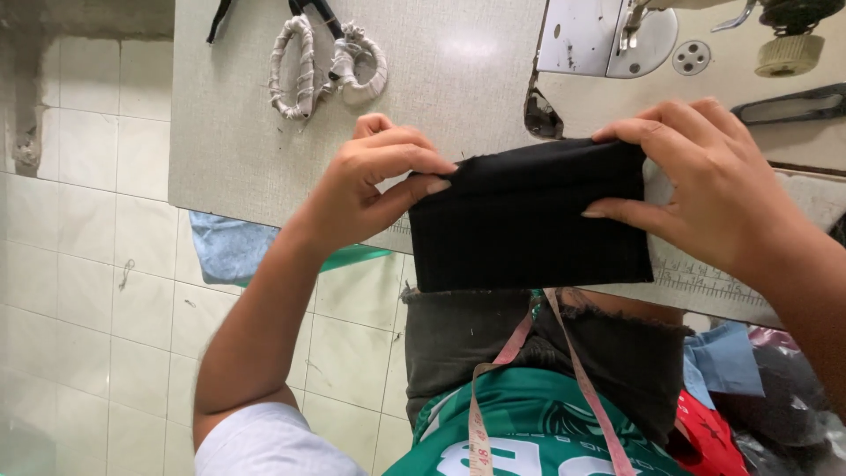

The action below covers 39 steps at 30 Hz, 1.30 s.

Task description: The person is folding and sewing small pieces of black denim fabric using an industrial sewing machine to create seams.

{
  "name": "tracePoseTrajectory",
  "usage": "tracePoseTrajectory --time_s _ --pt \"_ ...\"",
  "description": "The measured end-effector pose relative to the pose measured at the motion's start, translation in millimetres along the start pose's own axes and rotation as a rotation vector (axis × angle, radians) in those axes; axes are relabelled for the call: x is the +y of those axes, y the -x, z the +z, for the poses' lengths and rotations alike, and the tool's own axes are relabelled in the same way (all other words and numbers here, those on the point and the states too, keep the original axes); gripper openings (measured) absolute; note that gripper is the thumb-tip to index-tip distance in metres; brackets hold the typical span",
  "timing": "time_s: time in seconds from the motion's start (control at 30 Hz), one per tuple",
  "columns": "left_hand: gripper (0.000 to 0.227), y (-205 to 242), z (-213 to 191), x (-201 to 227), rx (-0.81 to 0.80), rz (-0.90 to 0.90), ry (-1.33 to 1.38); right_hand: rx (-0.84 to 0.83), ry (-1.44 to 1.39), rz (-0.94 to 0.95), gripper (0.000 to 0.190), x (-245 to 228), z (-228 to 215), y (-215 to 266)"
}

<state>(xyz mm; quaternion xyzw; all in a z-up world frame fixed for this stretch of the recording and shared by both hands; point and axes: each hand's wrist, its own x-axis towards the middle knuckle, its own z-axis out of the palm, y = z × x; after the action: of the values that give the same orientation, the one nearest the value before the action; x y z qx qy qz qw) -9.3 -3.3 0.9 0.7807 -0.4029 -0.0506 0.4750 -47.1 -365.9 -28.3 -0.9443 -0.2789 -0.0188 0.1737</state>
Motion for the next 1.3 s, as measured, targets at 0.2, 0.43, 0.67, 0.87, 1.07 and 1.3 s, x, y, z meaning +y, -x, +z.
tracePoseTrajectory --time_s 0.2,0.43,0.67,0.87,1.07,1.3 --pt "0.015 3.6 1.7 -9.6 -0.021 -0.072 -0.153 -0.007 0.058 -0.005 0.067 -0.5 -0.4 0.0" --pt "0.005 0.4 6.2 -6.7 -0.023 -0.062 -0.191 -0.015 0.021 0.029 0.074 1.2 1.8 2.5" --pt "0.028 0.5 9.7 -2.7 -0.067 -0.112 -0.247 -0.029 0.031 0.005 0.072 2.5 0.3 2.4" --pt "0.039 3.3 15.6 -10.8 -0.008 -0.076 -0.451 -0.017 -0.003 -0.027 0.071 6.3 1.4 2.8" --pt "0.040 1.9 38.5 -5.5 0.201 -0.283 -0.559 -0.018 -0.004 -0.077 0.078 -0.3 -3.1 3.7" --pt "0.026 5.1 47.7 8.1 0.454 -0.360 -0.561 -0.035 0.086 -0.115 0.089 -1.4 -10.6 -0.1"
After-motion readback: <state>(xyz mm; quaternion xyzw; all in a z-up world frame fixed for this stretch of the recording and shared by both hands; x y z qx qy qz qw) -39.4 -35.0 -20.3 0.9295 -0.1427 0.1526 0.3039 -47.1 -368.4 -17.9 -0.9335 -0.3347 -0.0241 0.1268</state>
